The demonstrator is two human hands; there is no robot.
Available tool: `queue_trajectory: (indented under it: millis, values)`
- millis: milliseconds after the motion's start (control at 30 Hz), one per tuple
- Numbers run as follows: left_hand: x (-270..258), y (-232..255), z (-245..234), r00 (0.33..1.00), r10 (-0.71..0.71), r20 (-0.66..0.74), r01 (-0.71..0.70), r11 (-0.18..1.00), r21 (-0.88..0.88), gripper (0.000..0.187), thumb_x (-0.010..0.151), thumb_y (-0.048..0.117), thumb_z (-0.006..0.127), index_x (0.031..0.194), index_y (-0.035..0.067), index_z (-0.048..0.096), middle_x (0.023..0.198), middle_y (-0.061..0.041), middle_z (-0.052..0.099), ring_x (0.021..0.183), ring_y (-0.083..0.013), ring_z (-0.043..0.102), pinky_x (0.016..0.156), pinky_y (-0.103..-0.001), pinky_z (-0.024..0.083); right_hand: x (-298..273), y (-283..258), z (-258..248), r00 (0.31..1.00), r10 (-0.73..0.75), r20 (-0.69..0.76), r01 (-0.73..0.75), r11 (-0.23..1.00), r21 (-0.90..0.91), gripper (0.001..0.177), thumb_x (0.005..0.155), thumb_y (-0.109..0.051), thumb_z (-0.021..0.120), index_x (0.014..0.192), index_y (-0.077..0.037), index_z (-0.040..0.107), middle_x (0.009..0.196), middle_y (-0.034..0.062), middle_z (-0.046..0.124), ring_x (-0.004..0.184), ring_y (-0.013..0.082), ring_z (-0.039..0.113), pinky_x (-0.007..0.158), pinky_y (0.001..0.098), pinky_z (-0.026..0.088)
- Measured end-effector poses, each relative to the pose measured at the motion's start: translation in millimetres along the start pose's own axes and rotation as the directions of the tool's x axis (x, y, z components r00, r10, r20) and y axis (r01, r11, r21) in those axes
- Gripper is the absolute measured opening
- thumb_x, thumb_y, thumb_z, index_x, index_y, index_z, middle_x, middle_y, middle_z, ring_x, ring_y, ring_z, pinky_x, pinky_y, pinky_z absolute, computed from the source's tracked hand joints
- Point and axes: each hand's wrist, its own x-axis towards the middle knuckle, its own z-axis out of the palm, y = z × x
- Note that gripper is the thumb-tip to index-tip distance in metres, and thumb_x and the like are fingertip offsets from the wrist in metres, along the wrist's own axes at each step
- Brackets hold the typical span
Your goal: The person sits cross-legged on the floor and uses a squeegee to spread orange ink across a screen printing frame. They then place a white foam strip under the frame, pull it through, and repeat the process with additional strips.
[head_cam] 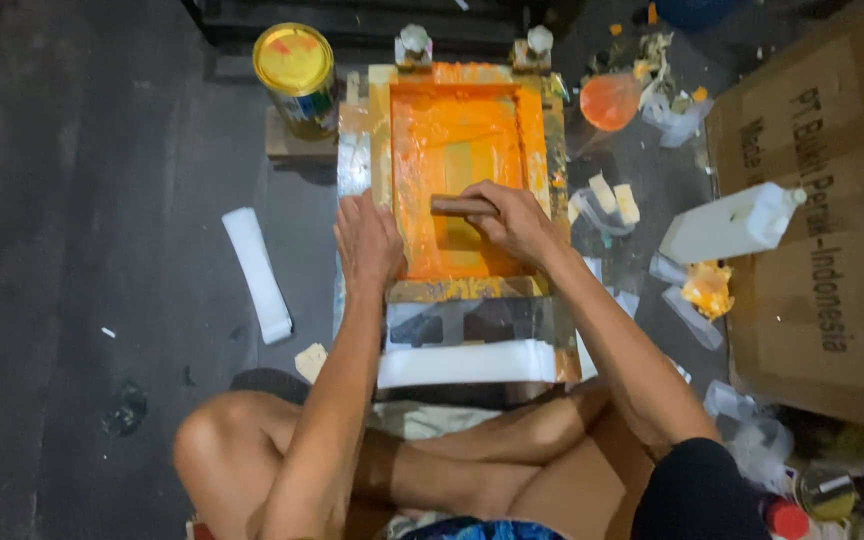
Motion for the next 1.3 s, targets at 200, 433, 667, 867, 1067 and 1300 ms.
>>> queue_trajectory:
  millis: [200, 433, 667, 867, 1067, 1300]
  values:
    - [-3.3, 0.0, -3.1, 0.998, 0.057, -0.041, -0.057, 0.998, -0.009, 0.045, 0.106, 0.034, 0.033, 0.136, 0.006, 0.052, 0.114, -0.017, 0.049, 0.108, -0.0401, 0.051, 0.091, -0.048, 0.039, -55.1, -23.4, 3.5, 0.993, 0.013, 0.113, -0.01, 1.0, -0.027, 0.039, 0.091, 0.011, 0.059, 0.126, -0.006, 0.066, 0.111, 0.0255, 0.074, 0.11, 0.0512, 0.065, 0.095, 0.0628, 0.053]
    - [-1.2, -2.9, -2.4, 0.999, 0.037, -0.007, -0.037, 0.999, -0.012, 0.047, 0.107, 0.035, 0.029, 0.138, 0.008, 0.051, 0.113, -0.012, 0.047, 0.105, -0.0329, 0.051, 0.089, -0.042, 0.038, -71.0, -24.1, 2.7, 0.98, 0.061, 0.191, -0.059, 0.998, -0.02, 0.044, 0.088, 0.013, 0.06, 0.127, -0.007, 0.067, 0.116, 0.0234, 0.073, 0.115, 0.0459, 0.067, 0.098, 0.0581, 0.053]
    - [1.2, -0.6, -0.5, 1.0, 0.009, 0.002, -0.009, 1.0, 0.011, 0.047, 0.106, 0.036, 0.031, 0.137, 0.007, 0.051, 0.115, -0.016, 0.048, 0.107, -0.0378, 0.051, 0.092, -0.046, 0.039, -41.0, -29.4, -16.0, 0.984, -0.027, 0.174, 0.024, 1.0, 0.018, 0.047, 0.092, 0.015, 0.053, 0.131, -0.007, 0.066, 0.116, 0.0198, 0.075, 0.116, 0.0439, 0.067, 0.099, 0.0594, 0.052]
    - [-0.9, 17.0, -20.7, 0.997, -0.042, 0.064, 0.042, 0.999, 0.008, 0.048, 0.105, 0.034, 0.031, 0.139, 0.008, 0.053, 0.117, -0.016, 0.05, 0.11, -0.037, 0.051, 0.096, -0.044, 0.038, 33.2, 19.2, -18.2, 0.987, -0.154, -0.049, 0.151, 0.987, -0.058, 0.039, 0.096, 0.007, 0.061, 0.127, -0.014, 0.071, 0.118, 0.0094, 0.076, 0.116, 0.0344, 0.068, 0.101, 0.0497, 0.053]
    - [-6.1, 27.0, -33.5, 0.992, -0.073, 0.107, 0.074, 0.997, -0.005, 0.047, 0.105, 0.033, 0.03, 0.139, 0.01, 0.053, 0.118, -0.014, 0.051, 0.111, -0.0353, 0.052, 0.097, -0.043, 0.039, 49.1, 17.2, -8.5, 0.986, -0.14, -0.095, 0.133, 0.988, -0.078, 0.036, 0.096, 0.004, 0.062, 0.125, -0.013, 0.073, 0.116, 0.012, 0.075, 0.114, 0.0361, 0.069, 0.1, 0.0498, 0.054]
    - [-4.9, 8.3, -11.6, 1.0, 0.013, -0.007, -0.013, 1.0, -0.002, 0.046, 0.105, 0.034, 0.033, 0.135, 0.006, 0.056, 0.114, -0.017, 0.052, 0.108, -0.0399, 0.053, 0.094, -0.048, 0.04, -0.4, 30.2, 7.2, 0.994, -0.106, -0.012, 0.107, 0.982, 0.157, 0.05, 0.089, 0.017, 0.055, 0.129, -0.01, 0.069, 0.12, 0.0151, 0.074, 0.121, 0.0416, 0.064, 0.105, 0.0561, 0.05]
